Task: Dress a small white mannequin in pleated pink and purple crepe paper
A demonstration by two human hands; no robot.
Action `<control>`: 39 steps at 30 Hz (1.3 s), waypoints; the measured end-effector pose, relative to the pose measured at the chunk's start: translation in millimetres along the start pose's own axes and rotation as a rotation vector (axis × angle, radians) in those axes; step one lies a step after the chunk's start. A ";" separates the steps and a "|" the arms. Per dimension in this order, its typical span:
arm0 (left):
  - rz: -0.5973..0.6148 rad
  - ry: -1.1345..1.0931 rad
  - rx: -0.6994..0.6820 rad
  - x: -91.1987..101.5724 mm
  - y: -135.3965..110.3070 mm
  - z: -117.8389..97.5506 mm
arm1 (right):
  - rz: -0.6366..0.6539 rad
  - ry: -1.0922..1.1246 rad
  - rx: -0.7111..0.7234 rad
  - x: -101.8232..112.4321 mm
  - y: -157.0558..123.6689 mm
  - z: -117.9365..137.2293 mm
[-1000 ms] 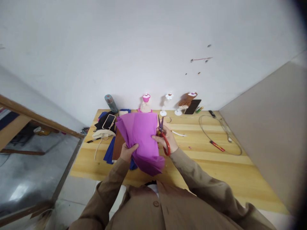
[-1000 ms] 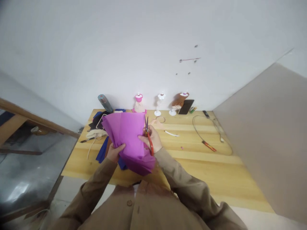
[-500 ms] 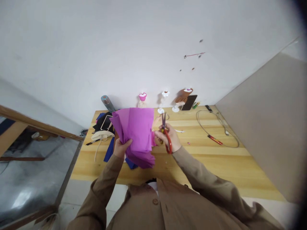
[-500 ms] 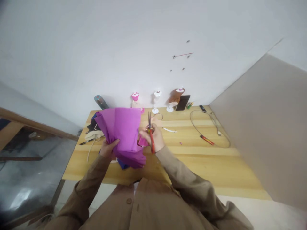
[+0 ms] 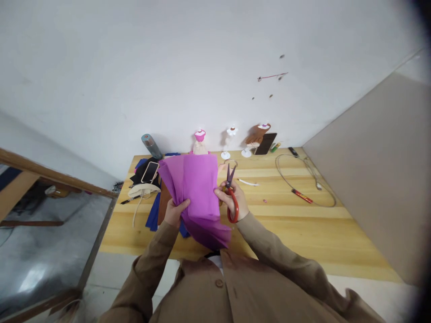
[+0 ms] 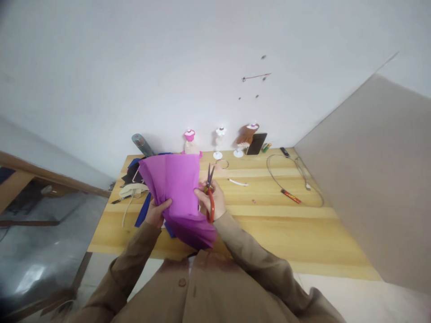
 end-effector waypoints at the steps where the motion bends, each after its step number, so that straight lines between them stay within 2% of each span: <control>1: 0.015 0.028 -0.004 0.1 0.4 0.1 | 0.000 -0.038 0.027 -0.2 2.9 3.1; 3: 0.036 0.066 -0.011 1.6 1.5 0.6 | -0.014 -0.075 0.041 2.3 8.6 5.4; 6: 0.040 0.080 -0.013 6.5 3.2 1.1 | -0.055 -0.010 0.004 10.0 12.6 1.0; 8: 0.046 0.087 -0.012 8.6 4.4 0.4 | -0.024 0.000 0.000 8.6 11.4 -2.8; 12: 0.074 0.105 -0.025 9.4 7.1 -5.8 | 0.069 -0.116 0.070 -0.4 5.0 -6.8; 16: 0.110 0.124 0.005 13.7 8.9 -15.2 | 0.115 -0.100 0.004 4.2 0.6 -12.5; 19: 0.128 0.174 0.025 23.2 8.9 -29.0 | 0.209 -0.115 -0.048 14.2 -5.3 -8.8; 23: 0.161 0.309 0.015 36.4 9.7 -53.6 | 0.485 -0.264 -0.142 24.6 -24.3 -18.4; 26: 0.195 0.370 -0.003 40.2 11.5 -70.0 | 0.526 -0.311 -0.114 35.5 -34.0 -27.9; 28: 0.235 0.427 -0.010 37.4 12.1 -77.2 | 0.584 -0.342 -0.103 30.7 -40.0 -36.3; 31: 0.287 0.504 -0.015 28.8 11.2 -83.6 | 0.712 -0.426 -0.115 9.4 -47.7 -46.2; 36: 0.339 0.492 -0.014 13.8 8.8 -85.6 | 0.764 -0.379 -0.091 -20.1 -50.0 -39.0; 39: 0.366 0.484 0.007 10.1 9.4 -81.6 | 0.713 -0.329 -0.086 -22.4 -49.9 -39.2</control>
Point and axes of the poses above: each hand's wrist, its own y-axis towards the middle knuckle, its own x-axis out of the back of the hand, z = x × y, the point moved 9 cm from there along y, towards the middle knuckle, and after that the axes turned 10 degrees about y, right-handed, at the moved point
